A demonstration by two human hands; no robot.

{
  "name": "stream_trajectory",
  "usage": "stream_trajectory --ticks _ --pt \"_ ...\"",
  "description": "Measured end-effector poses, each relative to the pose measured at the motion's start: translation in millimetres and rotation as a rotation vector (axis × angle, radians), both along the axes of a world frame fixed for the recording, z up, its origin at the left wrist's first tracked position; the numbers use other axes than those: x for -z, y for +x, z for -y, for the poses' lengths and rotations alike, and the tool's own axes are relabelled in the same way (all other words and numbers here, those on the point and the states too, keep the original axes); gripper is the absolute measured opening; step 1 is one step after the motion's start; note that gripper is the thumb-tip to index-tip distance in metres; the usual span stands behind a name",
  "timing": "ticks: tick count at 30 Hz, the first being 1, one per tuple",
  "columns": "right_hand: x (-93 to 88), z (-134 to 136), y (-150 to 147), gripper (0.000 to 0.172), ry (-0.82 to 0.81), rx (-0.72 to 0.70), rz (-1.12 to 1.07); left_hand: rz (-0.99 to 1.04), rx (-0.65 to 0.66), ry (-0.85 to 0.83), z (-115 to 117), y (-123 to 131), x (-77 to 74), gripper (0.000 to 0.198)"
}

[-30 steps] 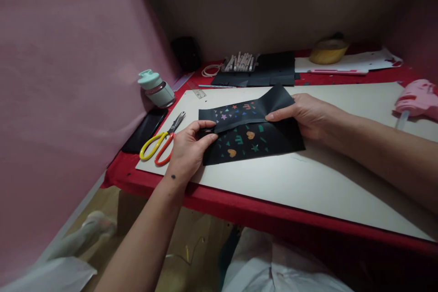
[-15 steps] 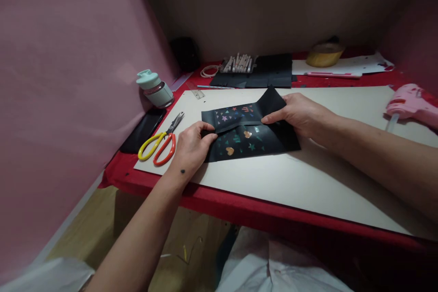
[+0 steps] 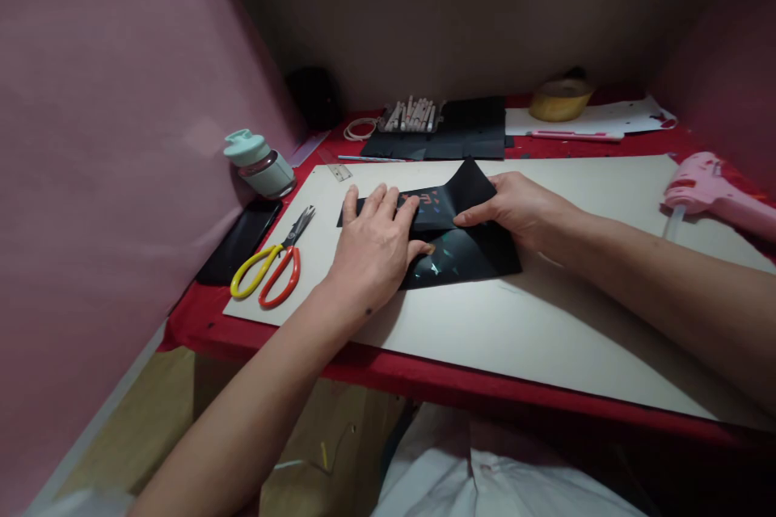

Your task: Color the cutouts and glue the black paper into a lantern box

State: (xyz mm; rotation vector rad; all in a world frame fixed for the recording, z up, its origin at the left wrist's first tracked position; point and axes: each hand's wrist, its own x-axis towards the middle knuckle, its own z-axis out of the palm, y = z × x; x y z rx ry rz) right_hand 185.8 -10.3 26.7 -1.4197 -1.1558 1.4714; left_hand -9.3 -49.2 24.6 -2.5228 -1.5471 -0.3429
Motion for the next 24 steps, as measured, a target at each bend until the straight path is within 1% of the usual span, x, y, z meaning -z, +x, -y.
stream_trajectory --ticks 3,7,9,13,14,15,16,18,19,20,21,22,24 --pt "0.1 0 0 0.025 0.03 0.011 0.053 0.016 0.029 -0.088 -11 -3 11.7 0.05" --pt "3.9 -1 1 0.025 0.08 0.013 0.127 0.054 0.026 -0.042 -10 -5 24.2 0.043" --pt "7.4 -3 3 0.025 0.154 0.006 0.198 0.061 0.034 -0.024 -8 -4 28.0 0.041" --pt "15.0 -3 6 0.029 0.329 0.002 0.429 0.054 0.046 -0.028 -7 -5 31.0 0.043" --pt "16.5 -1 7 0.03 0.396 0.016 0.477 0.053 0.047 -0.032 -7 -5 31.2 0.044" --pt "17.7 2 8 0.03 0.501 0.047 0.528 0.053 0.048 -0.032 -8 -5 31.6 0.044" --pt "18.6 6 9 0.03 0.64 0.088 0.592 0.053 0.05 -0.029 -8 -5 32.1 0.044" --pt "19.5 15 11 0.027 0.968 0.163 0.752 0.052 0.055 -0.014 -8 -5 33.5 0.044" --pt "20.0 20 12 0.024 1.112 0.17 0.829 0.049 0.055 -0.008 -8 -5 34.4 0.044" --pt "20.7 24 12 0.022 1.219 0.142 0.877 0.044 0.055 -0.003 -8 -5 35.1 0.044" --pt "22.0 26 13 0.021 1.287 0.08 0.901 0.038 0.055 -0.002 -8 -5 35.8 0.044" --pt "24.0 28 14 0.023 1.319 0.003 0.904 0.033 0.055 -0.002 -8 -5 36.2 0.045" --pt "29.7 26 15 0.027 1.306 -0.125 0.891 0.029 0.054 -0.003 -7 -5 36.6 0.046"
